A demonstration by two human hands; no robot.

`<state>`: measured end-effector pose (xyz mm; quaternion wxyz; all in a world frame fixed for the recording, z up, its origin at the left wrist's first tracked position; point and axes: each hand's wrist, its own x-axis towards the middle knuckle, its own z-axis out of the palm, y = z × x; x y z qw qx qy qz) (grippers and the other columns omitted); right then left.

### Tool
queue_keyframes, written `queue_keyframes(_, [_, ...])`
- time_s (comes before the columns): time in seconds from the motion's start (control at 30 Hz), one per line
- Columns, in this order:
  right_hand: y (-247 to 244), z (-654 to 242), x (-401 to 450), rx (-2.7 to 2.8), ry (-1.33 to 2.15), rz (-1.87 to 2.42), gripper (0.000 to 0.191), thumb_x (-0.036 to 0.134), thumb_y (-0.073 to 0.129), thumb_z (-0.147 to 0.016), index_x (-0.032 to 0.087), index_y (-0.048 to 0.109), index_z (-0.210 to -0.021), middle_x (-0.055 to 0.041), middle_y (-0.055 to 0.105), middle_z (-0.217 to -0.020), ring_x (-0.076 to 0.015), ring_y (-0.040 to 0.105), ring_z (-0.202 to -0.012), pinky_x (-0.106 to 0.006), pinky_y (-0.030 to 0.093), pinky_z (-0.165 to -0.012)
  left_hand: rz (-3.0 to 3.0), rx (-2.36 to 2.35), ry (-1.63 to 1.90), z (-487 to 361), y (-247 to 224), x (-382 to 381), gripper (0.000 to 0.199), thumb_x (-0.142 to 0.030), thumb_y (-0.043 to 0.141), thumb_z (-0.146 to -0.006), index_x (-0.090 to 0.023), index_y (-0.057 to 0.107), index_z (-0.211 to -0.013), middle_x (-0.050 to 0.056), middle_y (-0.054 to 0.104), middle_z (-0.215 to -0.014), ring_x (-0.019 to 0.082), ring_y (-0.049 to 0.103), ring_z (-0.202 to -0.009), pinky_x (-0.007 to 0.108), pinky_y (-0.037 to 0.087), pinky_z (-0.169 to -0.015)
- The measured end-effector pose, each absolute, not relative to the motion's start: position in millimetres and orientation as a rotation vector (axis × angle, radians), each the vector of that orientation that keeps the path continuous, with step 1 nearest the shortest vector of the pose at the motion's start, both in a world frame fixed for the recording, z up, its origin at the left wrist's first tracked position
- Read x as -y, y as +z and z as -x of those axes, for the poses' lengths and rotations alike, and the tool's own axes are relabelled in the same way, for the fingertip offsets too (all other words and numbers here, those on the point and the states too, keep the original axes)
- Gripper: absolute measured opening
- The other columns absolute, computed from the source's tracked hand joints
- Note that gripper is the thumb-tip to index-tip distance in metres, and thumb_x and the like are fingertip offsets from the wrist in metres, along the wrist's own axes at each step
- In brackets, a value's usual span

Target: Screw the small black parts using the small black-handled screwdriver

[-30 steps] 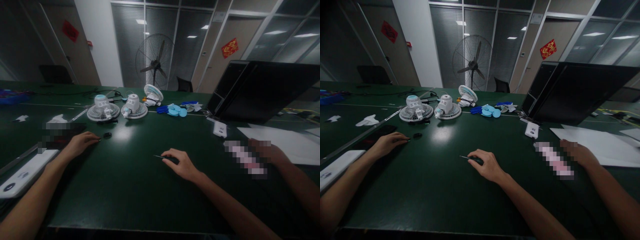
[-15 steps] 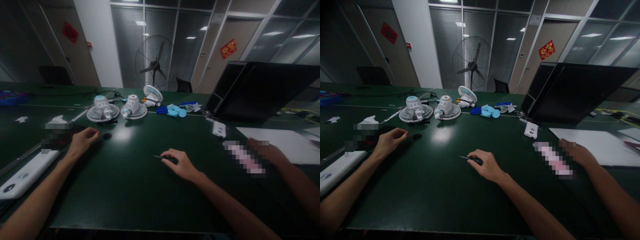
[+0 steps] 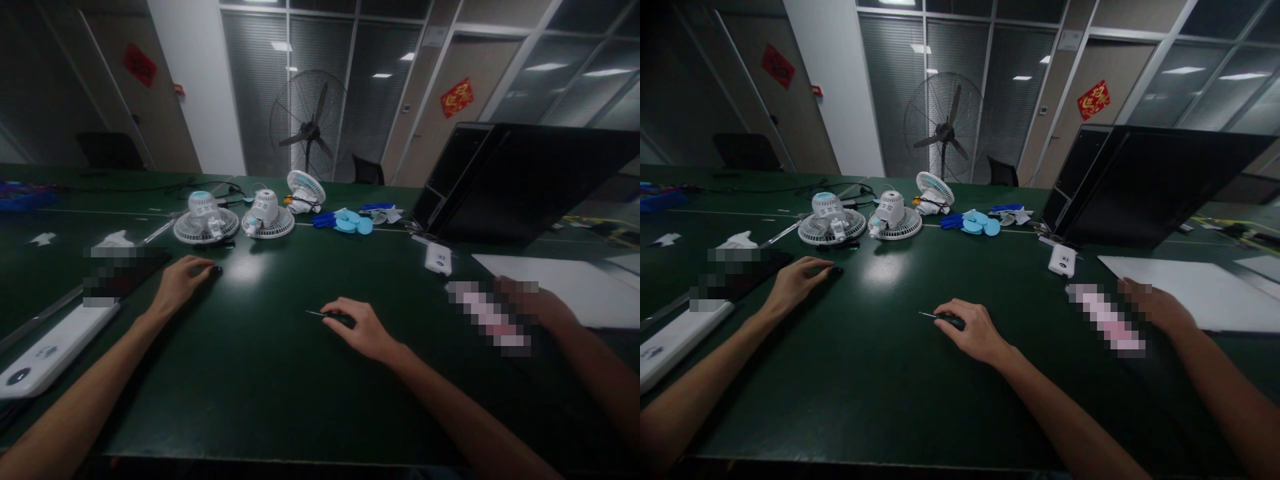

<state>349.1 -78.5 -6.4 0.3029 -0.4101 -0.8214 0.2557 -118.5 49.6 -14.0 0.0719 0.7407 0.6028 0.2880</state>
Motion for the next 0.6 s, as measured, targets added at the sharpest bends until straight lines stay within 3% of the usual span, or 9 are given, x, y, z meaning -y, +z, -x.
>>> queue_keyframes(0.13, [-6.3,-348.7,78.2,2.179,0.67,1.091,0.02,0.03,0.062,-0.105,0.023,0.068,-0.123,-0.0038,0.071,-0.11,-0.0192,0.068,-0.097,-0.034,0.056,-0.085,-2.167,-1.782,0.851,123.3,-21.6,-56.4,0.063,-0.071,0.054,-0.087,-0.021,0.076,-0.118,0.011,0.071,-0.131,0.03,0.069,-0.108,0.038,0.055,-0.092])
queue_keyframes(0.6, [-7.5,-349.0,78.4,2.172,0.702,1.087,0.021,0.032,0.062,-0.105,0.023,0.068,-0.123,-0.0045,0.071,-0.111,-0.02,0.068,-0.097,-0.034,0.056,-0.084,-1.963,-1.77,0.844,124.4,-20.8,-55.4,0.061,-0.068,0.064,-0.083,-0.021,0.078,-0.119,0.009,0.077,-0.12,0.031,0.072,-0.102,0.036,0.055,-0.088])
